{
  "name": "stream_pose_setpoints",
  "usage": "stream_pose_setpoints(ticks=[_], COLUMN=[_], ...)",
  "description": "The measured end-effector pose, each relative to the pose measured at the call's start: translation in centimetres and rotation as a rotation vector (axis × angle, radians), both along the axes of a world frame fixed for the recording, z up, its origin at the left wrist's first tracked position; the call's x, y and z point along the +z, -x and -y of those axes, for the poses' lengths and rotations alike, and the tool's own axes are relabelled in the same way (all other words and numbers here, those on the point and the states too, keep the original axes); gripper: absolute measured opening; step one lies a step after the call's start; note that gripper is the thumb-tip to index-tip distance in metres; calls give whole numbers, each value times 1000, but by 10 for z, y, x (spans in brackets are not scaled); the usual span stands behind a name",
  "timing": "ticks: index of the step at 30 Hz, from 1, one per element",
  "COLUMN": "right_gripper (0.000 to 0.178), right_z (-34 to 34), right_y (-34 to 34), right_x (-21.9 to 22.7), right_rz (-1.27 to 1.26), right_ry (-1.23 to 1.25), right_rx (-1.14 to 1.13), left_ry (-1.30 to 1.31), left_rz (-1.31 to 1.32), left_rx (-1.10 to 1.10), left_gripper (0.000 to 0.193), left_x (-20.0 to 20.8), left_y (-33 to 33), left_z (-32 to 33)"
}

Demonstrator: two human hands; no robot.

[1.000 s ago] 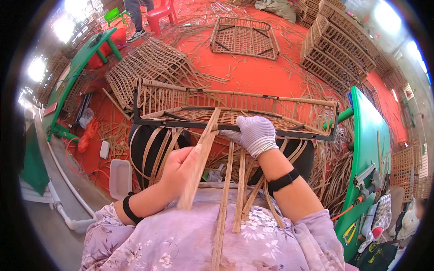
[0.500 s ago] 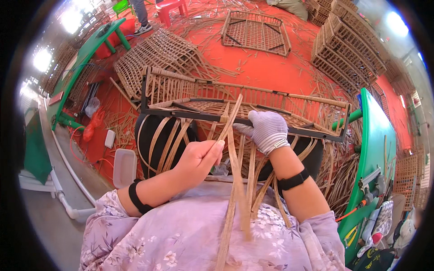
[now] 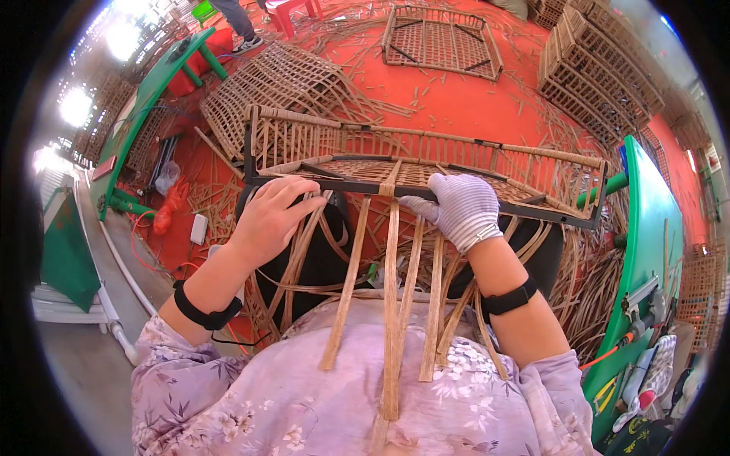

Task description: Weaving and securing bamboo strips onto a basket frame using a staple gun and pliers.

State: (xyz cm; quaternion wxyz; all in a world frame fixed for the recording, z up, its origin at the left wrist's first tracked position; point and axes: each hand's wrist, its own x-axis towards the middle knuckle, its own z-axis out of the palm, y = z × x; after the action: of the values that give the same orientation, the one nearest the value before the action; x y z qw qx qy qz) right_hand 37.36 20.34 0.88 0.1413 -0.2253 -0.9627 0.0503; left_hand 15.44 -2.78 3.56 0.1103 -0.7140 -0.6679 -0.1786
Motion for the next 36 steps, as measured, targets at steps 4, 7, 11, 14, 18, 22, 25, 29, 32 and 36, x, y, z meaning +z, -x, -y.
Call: stream_pose_setpoints(ticks=[4,7,11,14,18,22,25,29,32,36], right_gripper=[56,56,57,57,58,60,60,62,63,63], right_z=[1,2,1,4,3,3,4,0,-3,-2], right_y=[-1,1,0,0,0,1,1,0,-3,-4], right_x=[1,5,2,2,2,4,2,-2,-2,-1], right_rz=[-1,-34,-34,9,3,88,60,98,111,91], right_ry=[-2,-43,-71,-31,-9,-41,8,-92,-97,-100], right_rx=[-5,16,-2,-9,-7,-26,-43,-44,-52,-41], left_ry=[38,-14,-75,-169,-137,238,186,159,127,106], left_rz=[-26,152,253,330,718,1261,1215,1216,1214,1194], left_rx=[-98,-176,-215,-216,-122,-138,1,81,89,82], left_gripper=[33,33,30,19,22,35,37,38,37,36], left_x=[3,-9,-13,-16,-18,-10,0,6,21,19], left_y=[0,2,-9,-31,-40,-48,-65,-77,-89,-92], left_z=[-2,-10,-28,-43,-59,-52,-39,-24,-12,-5])
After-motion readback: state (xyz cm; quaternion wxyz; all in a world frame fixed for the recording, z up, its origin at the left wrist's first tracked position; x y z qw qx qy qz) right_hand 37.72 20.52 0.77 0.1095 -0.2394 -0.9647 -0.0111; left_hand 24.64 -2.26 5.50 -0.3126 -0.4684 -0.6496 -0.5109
